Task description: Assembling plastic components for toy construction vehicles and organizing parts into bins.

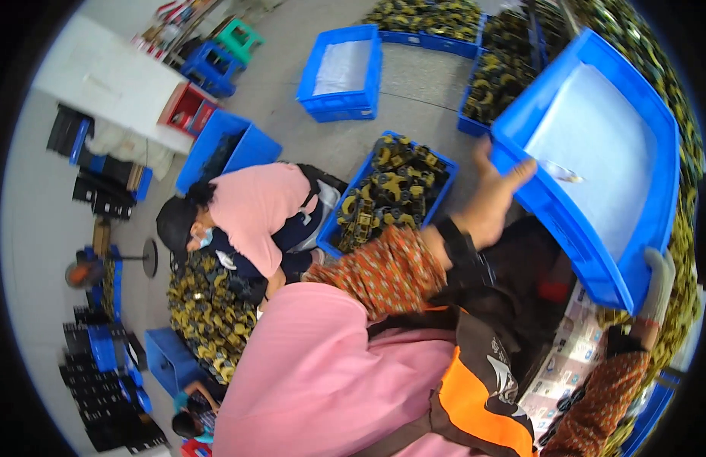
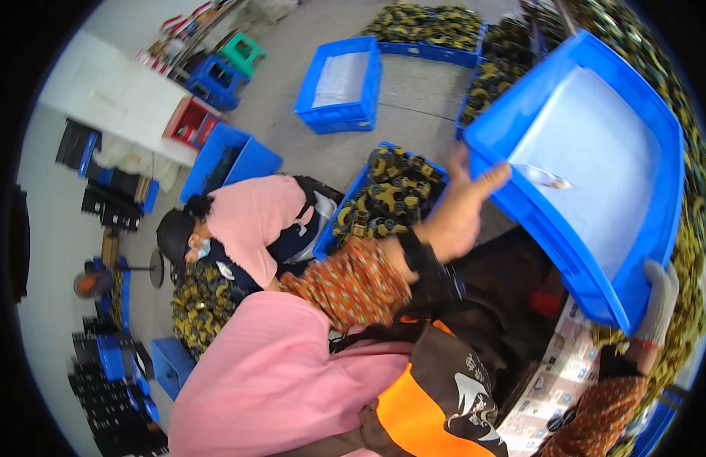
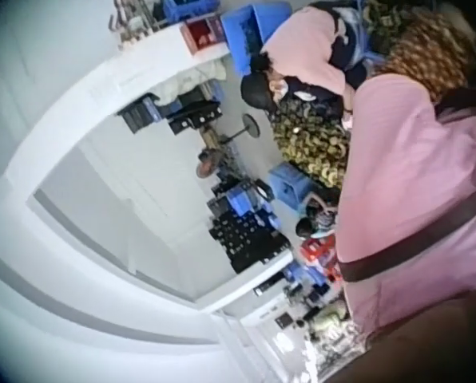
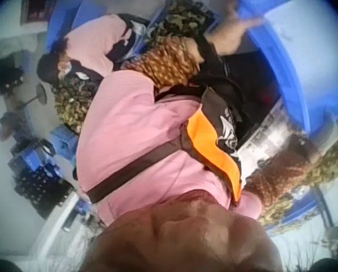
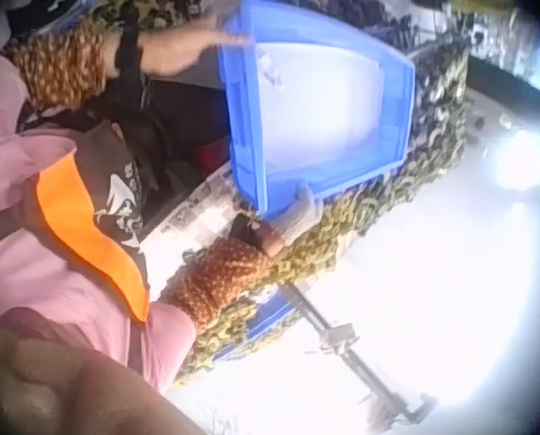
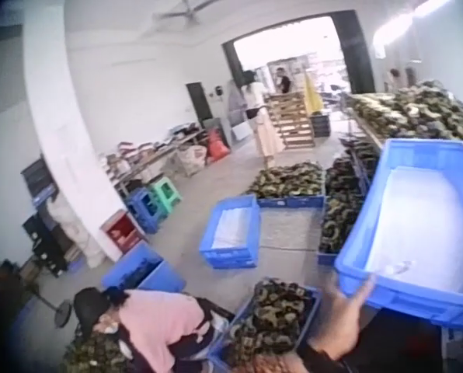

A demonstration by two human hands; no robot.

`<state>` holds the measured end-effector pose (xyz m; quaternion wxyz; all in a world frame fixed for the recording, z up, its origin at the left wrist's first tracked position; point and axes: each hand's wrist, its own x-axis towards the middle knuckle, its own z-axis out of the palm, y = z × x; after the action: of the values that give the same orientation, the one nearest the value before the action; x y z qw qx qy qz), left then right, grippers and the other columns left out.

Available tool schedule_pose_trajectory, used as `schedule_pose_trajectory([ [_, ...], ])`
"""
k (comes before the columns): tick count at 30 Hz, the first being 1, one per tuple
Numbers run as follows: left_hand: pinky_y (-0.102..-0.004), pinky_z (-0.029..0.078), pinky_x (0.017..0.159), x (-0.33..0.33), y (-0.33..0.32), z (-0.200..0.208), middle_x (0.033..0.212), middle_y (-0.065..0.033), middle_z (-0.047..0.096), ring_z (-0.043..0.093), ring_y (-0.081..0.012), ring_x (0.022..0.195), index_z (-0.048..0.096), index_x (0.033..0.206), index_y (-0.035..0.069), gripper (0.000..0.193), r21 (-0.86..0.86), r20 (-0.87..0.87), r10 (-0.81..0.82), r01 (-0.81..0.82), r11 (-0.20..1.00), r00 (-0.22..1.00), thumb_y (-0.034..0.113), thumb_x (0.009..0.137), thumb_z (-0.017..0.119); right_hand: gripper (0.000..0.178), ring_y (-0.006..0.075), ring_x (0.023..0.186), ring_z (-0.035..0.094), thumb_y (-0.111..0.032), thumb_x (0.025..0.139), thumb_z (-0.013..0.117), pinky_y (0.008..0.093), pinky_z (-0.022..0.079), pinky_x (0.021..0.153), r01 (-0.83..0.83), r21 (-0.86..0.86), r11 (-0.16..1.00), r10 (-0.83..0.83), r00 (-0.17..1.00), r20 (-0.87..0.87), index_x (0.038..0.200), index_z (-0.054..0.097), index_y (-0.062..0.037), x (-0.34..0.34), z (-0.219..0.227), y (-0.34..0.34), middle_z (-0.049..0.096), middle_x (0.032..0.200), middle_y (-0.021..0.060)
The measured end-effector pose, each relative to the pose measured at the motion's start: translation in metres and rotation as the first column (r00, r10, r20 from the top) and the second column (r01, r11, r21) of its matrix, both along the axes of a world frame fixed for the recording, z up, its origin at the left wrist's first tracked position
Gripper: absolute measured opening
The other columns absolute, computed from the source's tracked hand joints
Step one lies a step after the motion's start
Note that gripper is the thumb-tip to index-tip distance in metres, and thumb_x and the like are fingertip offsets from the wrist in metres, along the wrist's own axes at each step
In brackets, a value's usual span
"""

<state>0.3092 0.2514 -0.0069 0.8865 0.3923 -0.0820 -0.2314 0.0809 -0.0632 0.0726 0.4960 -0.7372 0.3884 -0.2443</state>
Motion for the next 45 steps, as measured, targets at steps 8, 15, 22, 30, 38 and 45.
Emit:
schedule_pose_trajectory([
  [8, -0.0858, -0.001, 0.112, -0.074, -0.015, 0.02, 0.175, -0.0255, -0.012, -0.016, -0.0575, 0.156, 0.003, 0.171, 0.019, 0.128, -0.29, -0.415, -0.739, 0.693, 0.66, 0.53, 0.073, 0.082, 0.078, 0.026, 0.0143, 0.076, 0.062, -0.016, 0.09, 0.066, 0.0295, 0.052, 0.071, -0.018, 0.08, 0.997, 0.022, 0.998, -0.057, 0.11, 0.071, -0.0007, -0.017, -0.017, -0.043, 0.066, 0.092, 0.0012],
  [15, -0.0689, 0.044, 0.107, -0.07, -0.092, -0.042, 0.15, -0.0199, 0.052, 0.051, -0.0437, 0.135, 0.045, 0.151, 0.013, 0.069, -0.228, -0.643, -0.535, 0.529, 0.817, 0.549, 0.044, 0.095, 0.07, 0.032, 0.0139, 0.079, 0.06, -0.008, 0.087, 0.059, 0.0291, 0.051, 0.072, -0.114, -0.13, 0.985, 0.108, 0.992, -0.059, 0.115, 0.068, 0.0045, 0.007, -0.002, -0.002, 0.069, 0.095, 0.0037],
  [22, -0.0565, 0.06, 0.101, -0.054, -0.004, -0.022, 0.125, -0.0128, 0.065, 0.066, -0.0325, 0.116, 0.054, 0.128, 0.006, 0.04, -0.395, -0.679, -0.555, 0.397, 0.828, 0.48, 0.014, 0.092, 0.07, 0.015, 0.0132, 0.073, 0.05, -0.009, 0.083, 0.059, 0.0335, 0.046, 0.067, -0.204, -0.295, 0.933, 0.178, 0.977, -0.116, 0.092, 0.062, 0.0028, 0.057, 0.035, 0.095, 0.057, 0.081, 0.0018],
  [30, -0.0503, 0.062, 0.099, -0.023, 0.085, -0.036, 0.119, -0.0077, 0.068, 0.069, -0.0255, 0.109, 0.058, 0.12, 0.009, 0.027, -0.216, -0.754, -0.308, 0.223, 0.95, 0.581, 0.017, 0.097, 0.071, 0.021, 0.019, 0.068, 0.059, -0.008, 0.082, 0.06, 0.0395, 0.051, 0.065, -0.354, -0.474, 0.807, 0.273, 0.933, -0.233, 0.099, 0.062, 0.0038, 0.139, 0.001, 0.163, 0.064, 0.077, 0.0123],
  [38, -0.0495, 0.063, 0.094, -0.009, 0.138, -0.109, 0.118, -0.0142, 0.066, 0.069, -0.0316, 0.109, 0.058, 0.122, 0.005, 0.029, -0.127, -0.846, -0.142, 0.064, 0.99, 0.514, 0.016, 0.097, 0.066, 0.021, 0.0385, 0.08, 0.072, -0.008, 0.083, 0.063, 0.0453, 0.057, 0.073, -0.486, -0.481, 0.729, 0.415, 0.874, -0.254, 0.102, 0.063, -0.0011, 0.201, -0.081, 0.209, 0.071, 0.086, 0.0207],
  [45, -0.0529, 0.062, 0.096, -0.006, 0.18, -0.122, 0.131, -0.0196, 0.061, 0.063, -0.0402, 0.118, 0.052, 0.134, 0.001, 0.043, -0.136, -0.937, -0.114, -0.043, 0.99, 0.33, 0.013, 0.095, 0.067, 0.024, 0.0487, 0.089, 0.07, -0.009, 0.079, 0.065, 0.0546, 0.056, 0.08, -0.657, -0.434, 0.617, 0.448, 0.746, -0.492, 0.099, 0.057, 0.0027, 0.231, -0.119, 0.245, 0.071, 0.091, 0.0285],
])
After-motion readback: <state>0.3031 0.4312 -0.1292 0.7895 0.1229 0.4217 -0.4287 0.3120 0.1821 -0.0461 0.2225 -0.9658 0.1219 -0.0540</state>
